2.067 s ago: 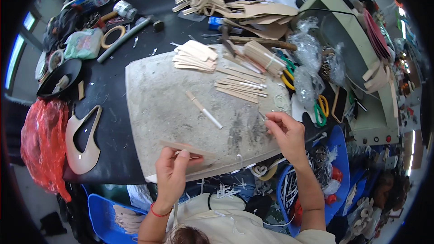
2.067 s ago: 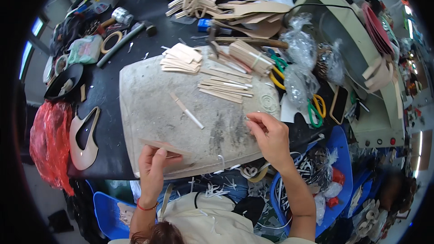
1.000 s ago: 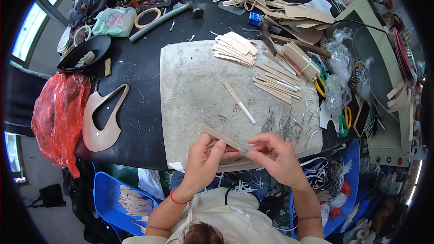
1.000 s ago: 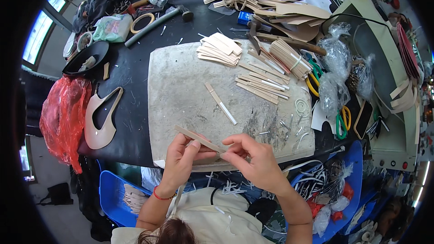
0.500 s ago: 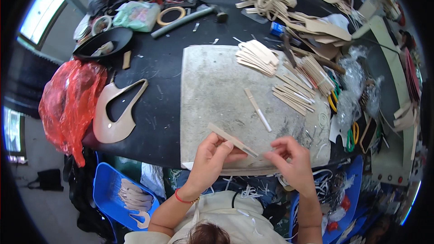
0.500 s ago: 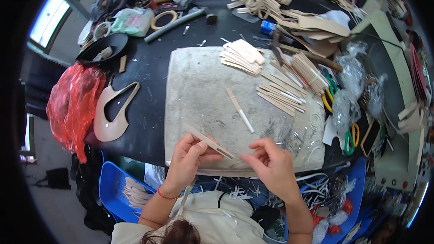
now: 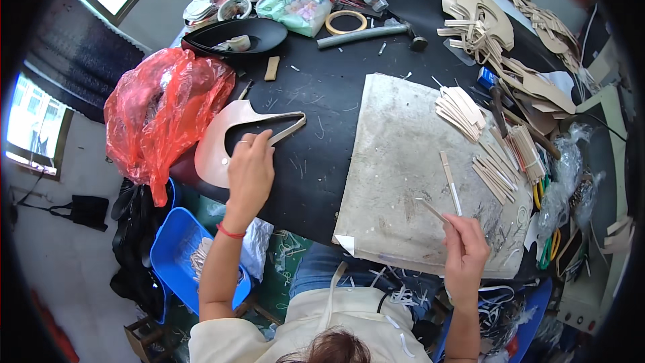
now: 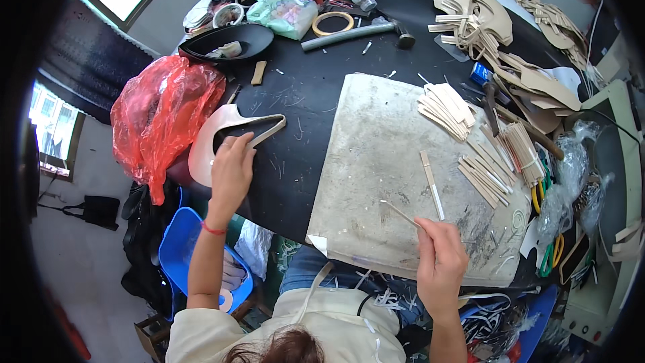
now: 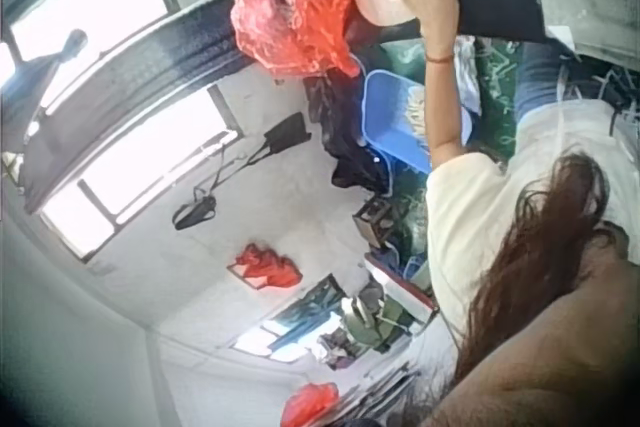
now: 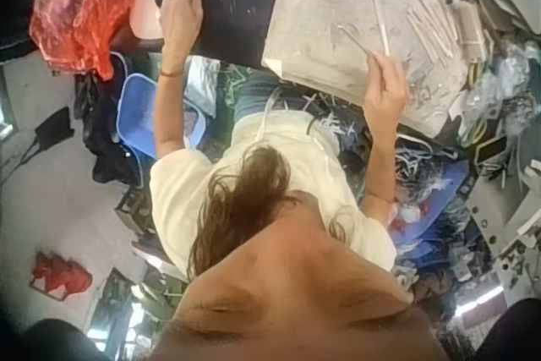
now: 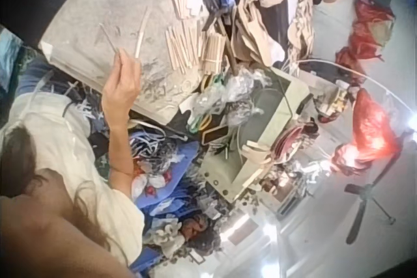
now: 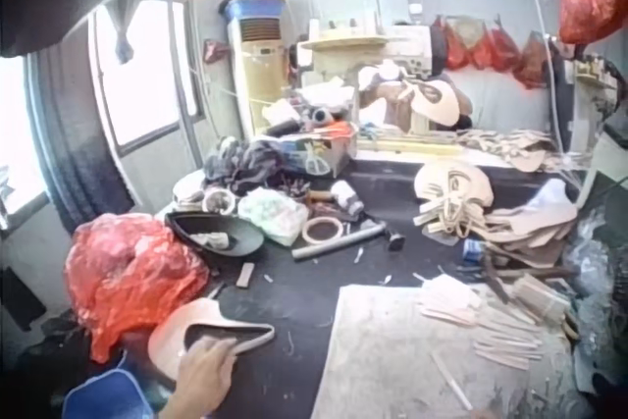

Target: The person assembles beige leather shoe components by hand. They repeatedly pick up small leather strips, fold them, and insert them into slots on a larger leather piece, occasionally placing the assembled parts on the table.

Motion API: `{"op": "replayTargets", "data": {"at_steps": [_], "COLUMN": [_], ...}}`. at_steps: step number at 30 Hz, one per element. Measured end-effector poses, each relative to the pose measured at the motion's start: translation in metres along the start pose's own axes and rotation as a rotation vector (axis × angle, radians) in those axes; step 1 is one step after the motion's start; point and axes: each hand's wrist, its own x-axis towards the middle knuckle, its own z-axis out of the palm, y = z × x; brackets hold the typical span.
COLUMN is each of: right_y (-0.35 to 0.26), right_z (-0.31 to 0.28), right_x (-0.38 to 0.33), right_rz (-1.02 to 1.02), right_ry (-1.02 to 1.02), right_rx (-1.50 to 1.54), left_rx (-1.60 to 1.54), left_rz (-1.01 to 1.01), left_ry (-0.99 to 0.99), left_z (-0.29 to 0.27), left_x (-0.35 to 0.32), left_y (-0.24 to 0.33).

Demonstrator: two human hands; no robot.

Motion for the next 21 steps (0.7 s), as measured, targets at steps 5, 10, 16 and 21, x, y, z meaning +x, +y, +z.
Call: {"op": "replayTargets", "data": {"at_steps": [5,10,16,21], "right_y": [0.013,0.008,-0.002,-0.001], "right_z": [-0.002,-0.002,-0.012,-0.006], "right_x": [-0.001,0.007,0.008,0.005], "right_rz": [0.258,0.315,0.229,0.194], "right_ry": [-0.069,-0.136,-0.078,-0.112], "right_rx": [0.324,0.651,0.569,0.593], "left_rx": [-0.539,-1.131,-1.543,-1.569], "left_rz": [-0.087,-0.244,-0.378,-0.354], "left_ry": [0.120,-0.314,-0.644,-0.659], "left_z": [-0.057,-0.046,0.004,0.008], "left_x": [-0.002,-0.040,-0.068,-0.073], "left_y": [0.056,0.110,0.164,0.177]}}
